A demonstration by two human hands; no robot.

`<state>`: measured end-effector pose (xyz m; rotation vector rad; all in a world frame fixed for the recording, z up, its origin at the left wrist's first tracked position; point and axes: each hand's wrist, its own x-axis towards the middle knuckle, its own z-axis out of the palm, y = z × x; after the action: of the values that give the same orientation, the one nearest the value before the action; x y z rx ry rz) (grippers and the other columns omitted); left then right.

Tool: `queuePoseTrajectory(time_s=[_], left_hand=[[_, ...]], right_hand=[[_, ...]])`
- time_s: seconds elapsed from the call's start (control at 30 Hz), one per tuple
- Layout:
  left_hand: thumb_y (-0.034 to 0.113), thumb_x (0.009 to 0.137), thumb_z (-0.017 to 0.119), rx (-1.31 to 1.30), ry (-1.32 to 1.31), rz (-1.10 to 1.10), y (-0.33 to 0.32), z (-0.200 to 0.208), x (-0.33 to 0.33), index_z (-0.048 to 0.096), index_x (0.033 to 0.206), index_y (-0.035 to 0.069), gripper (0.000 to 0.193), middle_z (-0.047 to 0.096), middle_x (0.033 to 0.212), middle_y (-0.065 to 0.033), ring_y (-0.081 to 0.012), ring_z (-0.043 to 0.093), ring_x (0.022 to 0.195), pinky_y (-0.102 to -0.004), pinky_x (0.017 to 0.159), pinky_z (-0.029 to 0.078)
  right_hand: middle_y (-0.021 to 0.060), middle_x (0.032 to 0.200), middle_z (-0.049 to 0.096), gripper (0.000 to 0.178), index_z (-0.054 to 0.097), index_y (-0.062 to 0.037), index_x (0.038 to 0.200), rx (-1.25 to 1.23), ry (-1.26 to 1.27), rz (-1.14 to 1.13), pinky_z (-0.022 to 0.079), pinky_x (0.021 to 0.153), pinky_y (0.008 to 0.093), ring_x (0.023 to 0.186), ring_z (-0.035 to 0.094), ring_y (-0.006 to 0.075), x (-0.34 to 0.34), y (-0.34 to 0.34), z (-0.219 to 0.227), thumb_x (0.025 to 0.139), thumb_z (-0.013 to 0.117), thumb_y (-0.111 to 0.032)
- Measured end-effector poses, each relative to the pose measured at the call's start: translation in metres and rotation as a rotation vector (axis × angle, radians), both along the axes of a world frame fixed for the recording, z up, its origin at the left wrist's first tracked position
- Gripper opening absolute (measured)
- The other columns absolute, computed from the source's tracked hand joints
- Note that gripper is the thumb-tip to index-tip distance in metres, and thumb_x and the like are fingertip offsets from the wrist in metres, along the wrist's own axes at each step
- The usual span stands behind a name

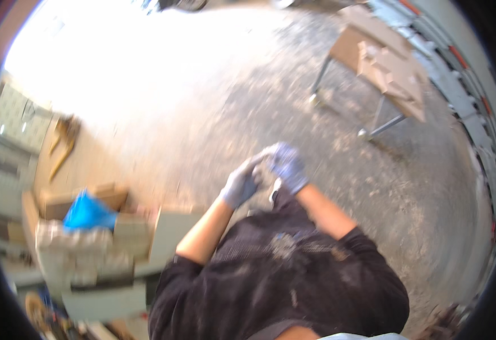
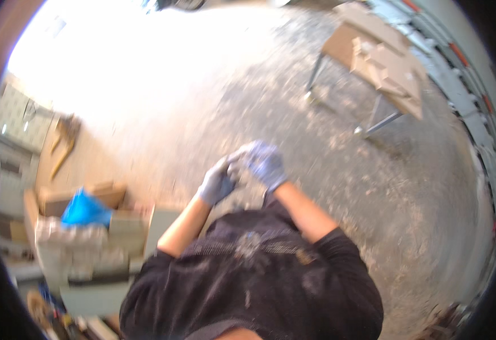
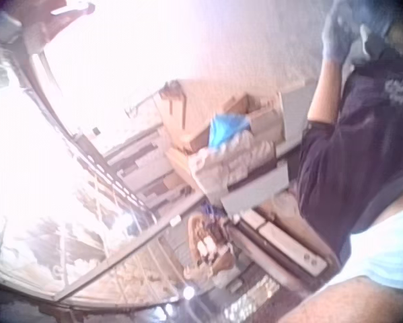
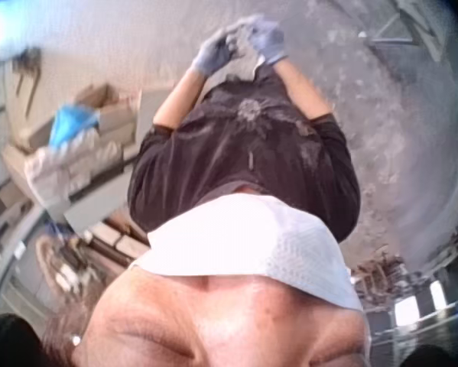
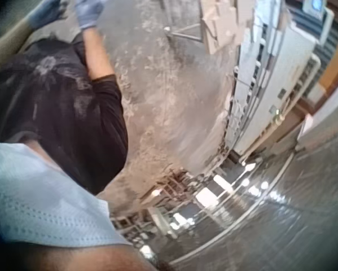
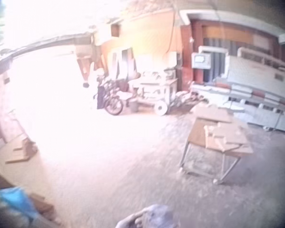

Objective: The person walks through a woodworking shop carrying a roll of labels. They tear off individual labels and apply them to various cut wooden panels on a workbench and a table. The person also stacks the labeled panels.

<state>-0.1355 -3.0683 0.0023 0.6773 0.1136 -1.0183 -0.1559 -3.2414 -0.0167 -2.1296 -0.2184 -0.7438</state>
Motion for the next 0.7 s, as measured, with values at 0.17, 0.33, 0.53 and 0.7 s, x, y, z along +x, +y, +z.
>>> queuePoseTrajectory(time_s=[0.17,0.33,0.53,0.7], left_hand=[[0.027,0.091,0.047,0.248,-0.074,-0.047,-0.083,-0.030,0.112,0.044,0.128,0.012,0.040,0.047,0.074,0.0044,-0.0095,0.049,0.064,-0.0363,0.071,0.051],[0.029,0.090,0.050,0.386,-0.118,-0.128,-0.182,-0.041,0.221,0.048,0.123,0.011,0.037,0.048,0.073,0.0025,-0.0086,0.048,0.059,-0.0345,0.062,0.050],[0.023,0.092,0.045,0.417,-0.067,-0.152,-0.279,-0.047,0.319,0.053,0.114,0.009,0.028,0.041,0.065,0.0047,-0.0067,0.040,0.051,-0.0235,0.052,0.043],[0.019,0.093,0.043,0.478,-0.196,-0.214,-0.333,-0.091,0.405,0.055,0.115,0.006,0.028,0.046,0.065,0.0036,-0.0063,0.042,0.052,-0.0214,0.049,0.041]], right_hand=[[0.0008,0.079,0.060,0.012,0.065,-0.0171,0.082,-0.165,0.033,-0.056,0.041,0.081,0.0380,0.078,0.058,0.0207,0.100,-0.080,-0.029,0.076,0.059,-0.025],[0.0025,0.076,0.061,0.014,0.064,-0.0160,0.077,-0.344,0.144,-0.135,0.040,0.085,0.0400,0.076,0.059,0.0194,0.197,-0.168,-0.040,0.077,0.057,-0.028],[0.0023,0.078,0.063,0.015,0.063,-0.0157,0.076,-0.273,0.231,-0.172,0.040,0.086,0.0405,0.076,0.060,0.0198,0.290,-0.260,-0.046,0.078,0.055,-0.028],[0.0063,0.074,0.063,0.011,0.063,-0.0125,0.076,-0.034,0.325,-0.305,0.046,0.074,0.0352,0.071,0.060,0.0249,0.359,-0.305,-0.069,0.077,0.057,-0.021]])
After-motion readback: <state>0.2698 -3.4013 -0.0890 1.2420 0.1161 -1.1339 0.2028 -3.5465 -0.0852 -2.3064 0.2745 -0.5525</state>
